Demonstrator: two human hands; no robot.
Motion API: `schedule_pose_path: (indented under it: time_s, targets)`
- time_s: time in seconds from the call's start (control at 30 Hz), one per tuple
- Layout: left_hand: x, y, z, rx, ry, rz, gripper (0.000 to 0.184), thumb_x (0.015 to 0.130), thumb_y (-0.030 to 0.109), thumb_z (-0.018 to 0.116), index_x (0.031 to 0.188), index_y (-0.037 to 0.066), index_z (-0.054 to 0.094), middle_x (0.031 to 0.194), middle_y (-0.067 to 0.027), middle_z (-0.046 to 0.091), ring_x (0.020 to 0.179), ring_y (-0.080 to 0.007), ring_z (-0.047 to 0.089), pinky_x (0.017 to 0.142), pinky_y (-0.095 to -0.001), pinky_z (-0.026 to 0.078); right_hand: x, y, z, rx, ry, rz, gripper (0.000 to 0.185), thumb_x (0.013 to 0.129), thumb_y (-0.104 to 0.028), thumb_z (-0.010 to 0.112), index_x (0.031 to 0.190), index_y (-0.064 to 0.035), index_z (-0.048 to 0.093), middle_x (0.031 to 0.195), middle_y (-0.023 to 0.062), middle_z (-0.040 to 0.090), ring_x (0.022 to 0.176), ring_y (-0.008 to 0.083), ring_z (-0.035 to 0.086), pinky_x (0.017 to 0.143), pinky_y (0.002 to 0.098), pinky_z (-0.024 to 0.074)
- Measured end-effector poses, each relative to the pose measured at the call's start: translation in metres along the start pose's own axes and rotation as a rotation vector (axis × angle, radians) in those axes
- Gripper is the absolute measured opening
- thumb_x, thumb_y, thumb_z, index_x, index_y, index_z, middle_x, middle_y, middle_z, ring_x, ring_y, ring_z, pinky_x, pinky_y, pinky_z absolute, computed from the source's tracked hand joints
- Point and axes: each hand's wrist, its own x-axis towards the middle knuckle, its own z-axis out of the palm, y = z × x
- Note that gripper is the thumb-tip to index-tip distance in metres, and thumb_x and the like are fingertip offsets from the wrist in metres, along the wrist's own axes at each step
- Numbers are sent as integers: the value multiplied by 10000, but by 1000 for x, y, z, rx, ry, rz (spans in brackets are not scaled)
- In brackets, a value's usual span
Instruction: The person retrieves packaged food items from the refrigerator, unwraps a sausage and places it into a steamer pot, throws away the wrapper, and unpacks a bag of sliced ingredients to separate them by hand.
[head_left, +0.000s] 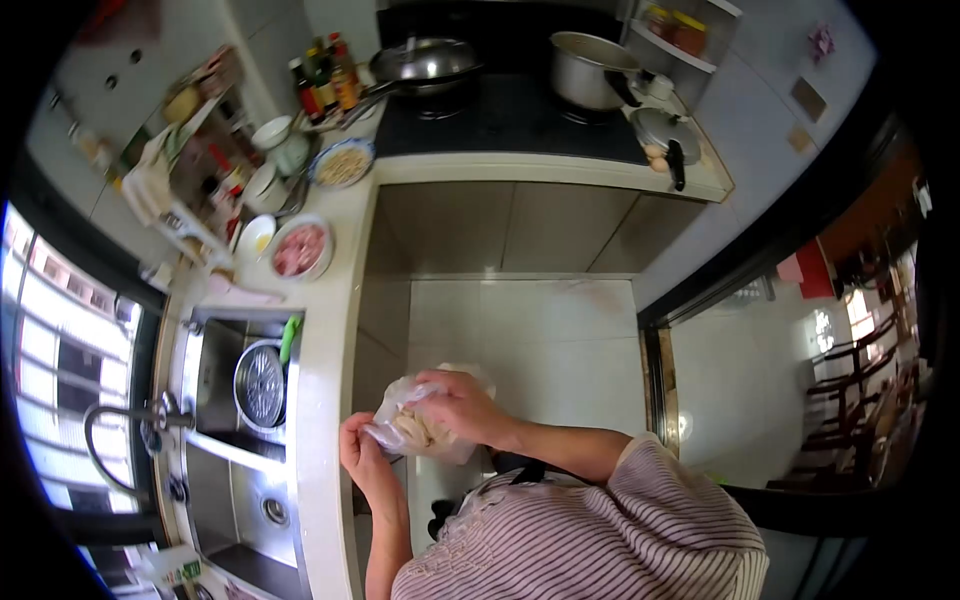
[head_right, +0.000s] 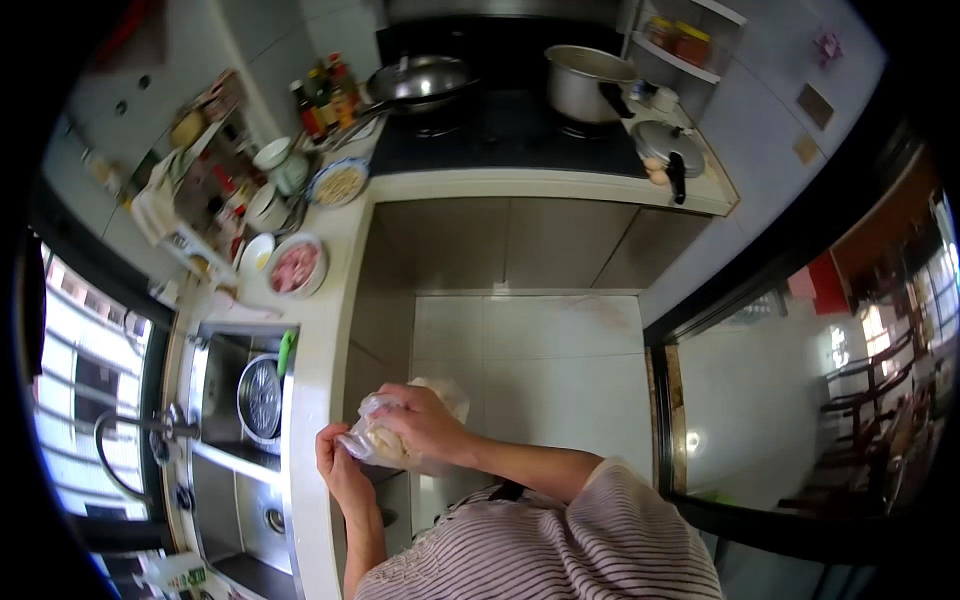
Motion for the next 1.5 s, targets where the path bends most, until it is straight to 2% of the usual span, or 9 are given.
schedule_pose_path:
  time_s: [0.2, 0.33, 0.63, 0.93, 0.97, 1.07, 1.1, 1.37, 1.5]
  targets:
    - [68, -4, 130, -255, -273, -103, 79, 895, 64, 464, 887, 75, 541, 718, 3, 479, 598, -82, 425, 539, -204, 336, 18, -31, -124, 357, 327, 20, 169, 908, -174, 517, 909, -38, 617, 707, -49, 521, 583, 11, 384, 514, 172, 323]
    - [109, -6, 220, -370, -415, -193, 91, 918, 92, 473, 953, 74, 555, 733, -15, 507, 611, -103, 456, 547, -228, 368, 34, -52, -189, 375, 619, -56, 222, 922, -211, 489, 851, -42, 614, 559, -78, 330, 490, 23, 279, 428, 192, 213]
    - [204, 0, 401, -447, -732, -364, 116, 910, 101, 484, 987, 71, 566, 754, -49, 558, 625, -158, 520, 587, -269, 434, 112, -72, -330, 410, 993, -179, 217, 919, -253, 528, 893, -52, 607, 573, -78, 360, 487, 24, 301, 437, 189, 225]
    - [324, 40, 558, -177, -774, -31, 120, 914, 83, 469, 980, 41, 560, 750, -43, 552, 660, -132, 508, 624, -250, 411, 235, -89, -426, 477, 938, -242, 231, 930, -210, 502, 993, -14, 609, 607, -45, 430, 538, 43, 380, 482, 192, 292]
    - [331, 50, 575, -258, -762, -77, 129, 919, 77, 461, 992, 39, 560, 759, -40, 558, 668, -124, 508, 630, -243, 406, 248, -88, -435, 419, 885, -303, 235, 936, -193, 493, 1043, -17, 605, 646, -28, 463, 588, 56, 435, 529, 197, 362]
    - [367, 52, 617, -333, -810, 31, 145, 921, 74, 455, 1012, 39, 562, 773, -39, 567, 677, -124, 516, 639, -241, 405, 283, -102, -449, 445, 853, -277, 227, 937, -174, 494, 1066, -24, 604, 674, -23, 472, 631, 67, 468, 582, 210, 414]
    - [373, 57, 627, -334, -751, 44, 143, 915, 59, 459, 1014, 32, 560, 783, -49, 573, 693, -135, 528, 655, -248, 415, 291, -98, -457, 398, 798, -295, 266, 930, -240, 513, 1104, -54, 592, 738, 10, 539, 674, 97, 541, 611, 212, 434]
    - [433, 10, 659, -149, -636, 57, 131, 903, 42, 481, 997, 3, 564, 800, -70, 593, 684, -146, 547, 667, -250, 452, 362, -67, -505, 484, 676, -140, 357, 935, -267, 509, 1203, -32, 533, 784, -4, 550, 716, 83, 547, 635, 218, 440]
    - [446, -32, 647, 143, -541, 121, 267, 775, -75, 399, 924, 14, 601, 797, -40, 591, 692, -115, 539, 662, -230, 429, 369, -60, -516, 531, 620, -60, 392, 936, -283, 510, 1231, -24, 513, 762, -15, 530, 687, 77, 525, 620, 229, 449]
